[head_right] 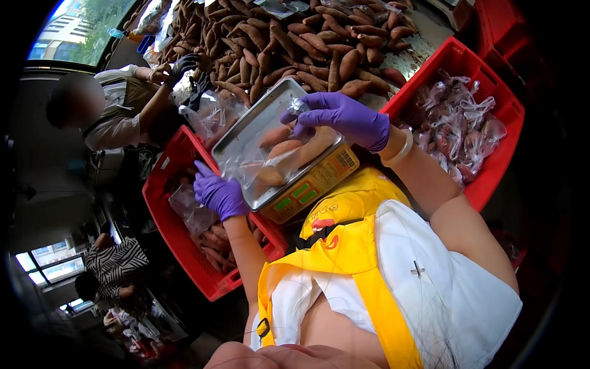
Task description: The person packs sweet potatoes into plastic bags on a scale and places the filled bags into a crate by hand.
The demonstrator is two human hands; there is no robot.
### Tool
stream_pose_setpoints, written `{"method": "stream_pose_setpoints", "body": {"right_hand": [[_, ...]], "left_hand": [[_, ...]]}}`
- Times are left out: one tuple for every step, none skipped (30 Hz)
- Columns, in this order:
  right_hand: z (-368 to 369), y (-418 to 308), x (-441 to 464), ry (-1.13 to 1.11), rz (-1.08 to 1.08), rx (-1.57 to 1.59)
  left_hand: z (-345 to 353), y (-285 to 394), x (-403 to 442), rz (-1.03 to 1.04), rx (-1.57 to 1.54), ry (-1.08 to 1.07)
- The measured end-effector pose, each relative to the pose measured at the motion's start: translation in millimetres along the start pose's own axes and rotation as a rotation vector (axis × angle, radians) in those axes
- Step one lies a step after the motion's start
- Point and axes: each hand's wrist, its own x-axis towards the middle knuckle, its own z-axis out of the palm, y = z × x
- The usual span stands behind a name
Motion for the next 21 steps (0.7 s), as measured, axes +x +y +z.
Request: {"method": "stream_pose_setpoints", "body": {"right_hand": [[-2.6, 4.7, -1.1, 0.004, 0.0, 0.058], [0.5, 5.2, -1.0, 0.009, 0.001, 0.067], [7.0, 3.4, 1.5, -0.002, 0.003, 0.066], [13.4, 1.8, 5.6, -0.015, 0.006, 0.062], [17.2, 0.6, 13.0, -0.015, 0.009, 0.065], [20.1, -1.4, 22.9, 0.012, -0.07, 0.091], [21.7, -3.6, 32.2, 0.039, -0.152, 0.115], [21.0, -4.6, 39.2, 0.075, -0.22, 0.043], [19.3, -5.4, 39.6, 0.074, -0.226, 0.038], [15.6, -6.7, 38.7, 0.011, -0.237, 0.062], [11.2, -8.3, 37.5, -0.053, -0.243, 0.085], [12.6, -11.0, 31.3, -0.042, -0.193, 0.055], [9.3, -3.7, 25.5, -0.013, -0.122, 0.047], [6.8, 1.8, 19.9, 0.033, -0.029, -0.054], [5.9, 8.2, 15.1, 0.077, 0.066, -0.152], [7.4, 17.3, 11.2, 0.18, 0.013, -0.249], [12.6, 18.3, 10.8, 0.178, 0.023, -0.244], [19.4, 15.6, 12.3, 0.419, -0.234, -0.676], [28.4, 9.0, 14.6, 0.655, -0.502, -1.109], [46.9, -10.2, 14.6, 0.669, -0.591, -1.156], [57.9, -14.4, 14.0, 0.452, -0.625, -1.081]], "left_hand": [[16.5, -22.5, 3.8, -0.069, -0.05, -0.09], [41.4, -49.8, 4.7, -0.053, -0.282, -0.098], [33.7, -55.2, 1.5, -0.055, -0.48, -0.14], [29.0, -56.8, 11.4, -0.048, -0.918, -0.273], [22.6, -53.1, 23.0, -0.043, -1.358, -0.405], [-35.1, -26.4, 20.7, -0.061, -1.625, -0.449], [-41.1, -24.0, 30.7, -0.056, -1.95, -0.519], [-51.3, -15.9, 35.4, 0.009, -2.073, -0.523], [-62.5, -10.7, 39.9, 0.081, -2.192, -0.525], [-68.3, -8.7, 38.2, 0.09, -2.197, -0.522], [-72.1, -7.3, 30.8, 0.068, -2.222, -0.523], [-75.2, -7.1, 22.5, 0.039, -2.243, -0.526], [-75.9, -7.6, 12.9, 0.041, -2.142, -0.535], [-64.5, -11.7, 2.7, 0.066, -2.037, -0.562], [-55.6, -14.0, -8.1, 0.085, -1.928, -0.588], [-51.6, -12.8, -21.1, 0.062, -1.898, -0.557], [-56.8, -8.6, -30.9, -0.018, -1.918, -0.541], [-56.1, -9.9, -36.3, -0.032, -1.919, -0.547], [-55.1, -10.5, -39.5, -0.042, -1.922, -0.55], [-53.2, -9.0, -42.8, -0.046, -1.924, -0.549], [-50.7, -7.1, -46.2, -0.068, -1.935, -0.541]]}}
